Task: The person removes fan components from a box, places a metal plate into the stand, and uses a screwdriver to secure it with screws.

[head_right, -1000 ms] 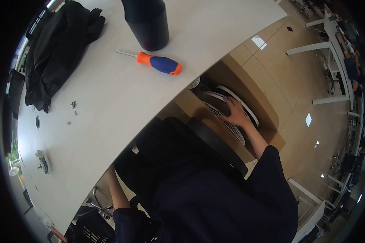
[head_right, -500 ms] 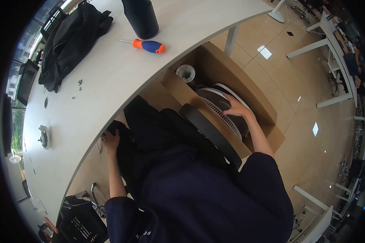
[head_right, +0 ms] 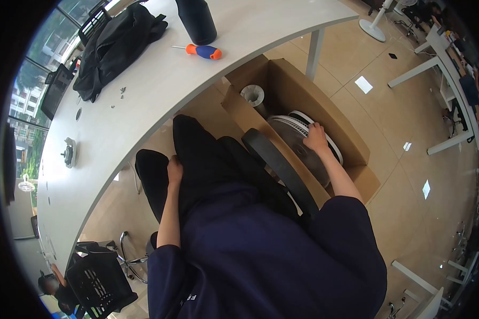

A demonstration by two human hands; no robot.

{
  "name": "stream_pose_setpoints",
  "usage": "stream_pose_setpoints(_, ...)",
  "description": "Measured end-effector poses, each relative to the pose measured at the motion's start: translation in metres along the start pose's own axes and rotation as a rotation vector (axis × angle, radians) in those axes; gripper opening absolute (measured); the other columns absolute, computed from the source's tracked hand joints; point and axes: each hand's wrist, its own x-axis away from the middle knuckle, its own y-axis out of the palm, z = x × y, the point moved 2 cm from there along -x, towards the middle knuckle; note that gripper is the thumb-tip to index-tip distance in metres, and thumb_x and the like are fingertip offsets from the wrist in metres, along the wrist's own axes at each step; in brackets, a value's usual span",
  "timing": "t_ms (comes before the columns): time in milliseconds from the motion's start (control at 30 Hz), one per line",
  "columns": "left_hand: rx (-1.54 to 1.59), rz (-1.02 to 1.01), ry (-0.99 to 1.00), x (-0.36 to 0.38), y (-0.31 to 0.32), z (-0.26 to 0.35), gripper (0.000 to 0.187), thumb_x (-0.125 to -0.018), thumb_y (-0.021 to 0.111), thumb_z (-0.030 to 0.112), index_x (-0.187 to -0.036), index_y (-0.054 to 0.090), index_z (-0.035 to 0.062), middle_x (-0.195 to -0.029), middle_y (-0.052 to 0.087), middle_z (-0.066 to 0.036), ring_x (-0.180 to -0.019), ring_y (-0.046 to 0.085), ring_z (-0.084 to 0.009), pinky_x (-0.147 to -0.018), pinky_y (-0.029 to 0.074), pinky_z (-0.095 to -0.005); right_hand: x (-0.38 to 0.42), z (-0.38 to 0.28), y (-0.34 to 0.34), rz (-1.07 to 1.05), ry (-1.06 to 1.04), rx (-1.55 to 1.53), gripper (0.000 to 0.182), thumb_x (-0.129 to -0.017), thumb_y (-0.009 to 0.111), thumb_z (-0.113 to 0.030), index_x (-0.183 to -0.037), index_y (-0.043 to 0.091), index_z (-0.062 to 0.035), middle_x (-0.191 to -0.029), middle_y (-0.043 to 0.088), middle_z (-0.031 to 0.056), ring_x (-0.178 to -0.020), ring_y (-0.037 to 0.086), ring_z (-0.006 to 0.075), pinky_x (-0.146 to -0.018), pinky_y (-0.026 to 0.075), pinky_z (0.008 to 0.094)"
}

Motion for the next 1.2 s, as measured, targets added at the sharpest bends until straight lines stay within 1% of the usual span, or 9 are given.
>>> stream_pose_setpoints(67, 0.462, 0.065, -0.075, 0.010, 0.003, 0.001, 0.039, -0.103, 0.040, 0.024, -0.125, 0.058, -0.0020, -0.124, 0.062, -0.028, -0.121, 0.056, -0.0438, -0.107, 0.040, -0.0523, 0.002, -0.012, -0.011, -0.027, 0.025, 0.039, 0.060, -0.072, 0.071, -0.013, -0.128, 0.054, 0.0018, -0.126, 0.056, 0.0227, -0.121, 0.053, 0.0408, -0.104, 0.046, 0.0463)
stream_pose_setpoints(167, 0.466, 0.050, -0.026, 0.012, 0.005, -0.001, 0.045, -0.105, 0.036, 0.030, -0.129, 0.055, -0.0035, -0.123, 0.061, -0.031, -0.119, 0.056, -0.0477, -0.099, 0.046, -0.0487, 0.005, -0.010, -0.007, -0.042, 0.051, 0.059, 0.054, -0.074, 0.069, -0.013, -0.123, 0.057, 0.0027, -0.124, 0.057, 0.0233, -0.119, 0.054, 0.0413, -0.102, 0.047, 0.0464)
stream_pose_setpoints(333, 0.480, 0.063, -0.049, 0.014, 0.004, 0.000, 0.048, -0.105, 0.035, 0.033, -0.130, 0.054, -0.0032, -0.125, 0.060, -0.032, -0.121, 0.054, -0.0477, -0.102, 0.044, -0.0492, -0.010, -0.011, -0.003, -0.105, 0.068, 0.095, 0.050, -0.076, 0.069, -0.016, -0.121, 0.058, 0.0030, -0.122, 0.061, 0.0247, -0.117, 0.056, 0.0419, -0.101, 0.049, 0.0463)
stream_pose_setpoints(433, 0.485, 0.057, -0.057, 0.018, 0.002, -0.001, 0.049, -0.105, 0.035, 0.034, -0.131, 0.053, -0.0033, -0.126, 0.059, -0.032, -0.123, 0.053, -0.0475, -0.102, 0.044, -0.0487, -0.016, -0.004, -0.001, -0.049, -0.063, 0.105, 0.050, -0.077, 0.070, -0.017, -0.122, 0.058, 0.0028, -0.121, 0.062, 0.0256, -0.114, 0.058, 0.0428, -0.101, 0.049, 0.0462)
stream_pose_setpoints(533, 0.492, 0.052, -0.046, 0.016, 0.005, -0.005, 0.050, -0.105, 0.034, 0.035, -0.133, 0.052, -0.0034, -0.128, 0.059, -0.032, -0.124, 0.053, -0.0472, -0.103, 0.043, -0.0483, -0.014, -0.010, -0.010, -0.171, -0.113, 0.239, 0.049, -0.078, 0.069, -0.017, -0.121, 0.059, 0.0029, -0.120, 0.062, 0.0262, -0.115, 0.058, 0.0427, -0.101, 0.049, 0.0465)
stream_pose_setpoints(633, 0.495, 0.045, -0.047, 0.018, 0.005, -0.006, 0.052, -0.105, 0.034, 0.036, -0.134, 0.051, -0.0034, -0.128, 0.058, -0.032, -0.124, 0.053, -0.0468, -0.104, 0.043, -0.0479, -0.009, -0.020, -0.014, -0.149, -0.109, 0.269, 0.044, -0.077, 0.067, -0.011, -0.118, 0.059, 0.0037, -0.116, 0.065, 0.0272, -0.112, 0.061, 0.0426, -0.099, 0.050, 0.0473)
stream_pose_setpoints(733, 0.498, 0.038, -0.042, 0.019, 0.004, -0.005, 0.053, -0.105, 0.034, 0.037, -0.135, 0.050, -0.0033, -0.129, 0.058, -0.032, -0.124, 0.053, -0.0462, -0.104, 0.043, -0.0474, -0.008, -0.017, -0.008, -0.074, -0.102, 0.232, 0.043, -0.077, 0.067, -0.012, -0.115, 0.059, 0.0043, -0.107, 0.068, 0.0282, -0.104, 0.066, 0.0421, -0.094, 0.053, 0.0479)
stream_pose_setpoints(833, 0.496, 0.033, -0.038, 0.019, 0.004, -0.010, 0.055, -0.104, 0.034, 0.039, -0.137, 0.049, -0.0031, -0.130, 0.058, -0.032, -0.125, 0.053, -0.0456, -0.105, 0.043, -0.0469, -0.003, -0.015, -0.012, -0.020, -0.246, 0.303, 0.038, -0.076, 0.067, -0.010, -0.110, 0.059, 0.0041, -0.089, 0.071, 0.0259, -0.085, 0.071, 0.0406, -0.078, 0.058, 0.0480)
stream_pose_setpoints(1200, 0.474, -0.006, -0.047, 0.018, 0.007, -0.010, 0.055, -0.104, 0.034, 0.039, -0.138, 0.049, -0.0018, -0.131, 0.057, -0.032, -0.126, 0.053, -0.0458, -0.106, 0.042, -0.0470, -0.002, -0.025, -0.059, 0.040, -0.378, 0.355, 0.031, -0.073, 0.063, -0.005, -0.103, 0.064, 0.0028, -0.076, 0.068, 0.0243, -0.075, 0.070, 0.0418, -0.072, 0.059, 0.0490)
